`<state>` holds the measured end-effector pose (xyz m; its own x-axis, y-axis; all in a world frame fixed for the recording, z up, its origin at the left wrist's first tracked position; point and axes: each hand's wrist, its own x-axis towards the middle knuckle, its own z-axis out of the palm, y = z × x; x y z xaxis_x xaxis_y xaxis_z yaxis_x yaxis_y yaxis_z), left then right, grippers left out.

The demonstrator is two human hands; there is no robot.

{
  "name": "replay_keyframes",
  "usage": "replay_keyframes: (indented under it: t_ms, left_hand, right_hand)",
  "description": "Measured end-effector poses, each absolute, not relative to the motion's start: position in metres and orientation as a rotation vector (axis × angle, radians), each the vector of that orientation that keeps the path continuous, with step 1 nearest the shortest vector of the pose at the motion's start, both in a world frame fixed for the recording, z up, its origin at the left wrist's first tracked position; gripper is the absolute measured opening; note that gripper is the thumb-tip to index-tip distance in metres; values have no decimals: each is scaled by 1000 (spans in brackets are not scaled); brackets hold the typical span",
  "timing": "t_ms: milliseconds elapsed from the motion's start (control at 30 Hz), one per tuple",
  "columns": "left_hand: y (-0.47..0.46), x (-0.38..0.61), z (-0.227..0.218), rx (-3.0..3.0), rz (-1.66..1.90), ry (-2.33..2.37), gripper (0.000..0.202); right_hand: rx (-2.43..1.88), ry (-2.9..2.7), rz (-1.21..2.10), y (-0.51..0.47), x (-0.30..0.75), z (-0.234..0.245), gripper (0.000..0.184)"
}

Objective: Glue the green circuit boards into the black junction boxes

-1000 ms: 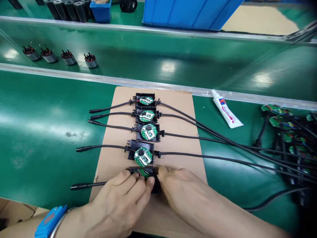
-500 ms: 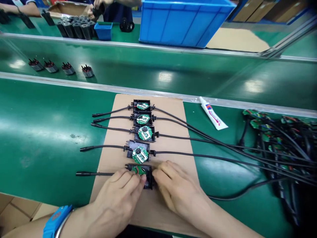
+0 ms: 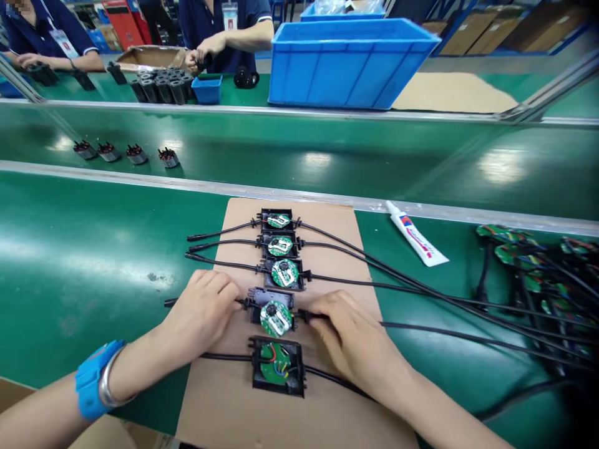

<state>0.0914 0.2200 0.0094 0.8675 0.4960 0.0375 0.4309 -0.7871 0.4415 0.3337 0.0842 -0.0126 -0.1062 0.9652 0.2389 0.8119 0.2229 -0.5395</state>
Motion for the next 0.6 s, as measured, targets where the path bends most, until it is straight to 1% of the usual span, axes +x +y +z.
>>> replay_keyframes:
  t_ms: [133,267,367,467,600]
  left_hand:
    - [220,86,16,2357,222,637,18]
    - [218,89,22,2391,129,606,20]
    - [220,96,19,2454,77,577,23]
    - [222,103,14,2511,30,557,24]
    - [224,106,13,2534,9,561,23]
  right_hand:
    - [-1621,-1999,393,69,327,13,23]
    - [-1740,-2147,561,69,320,35,19]
    - [-1848,-2180,690,78,317,35,22]
    - [-1952,-2178,703,88,314,31,23]
    - [-1980,-2250,727,100,310,31,21]
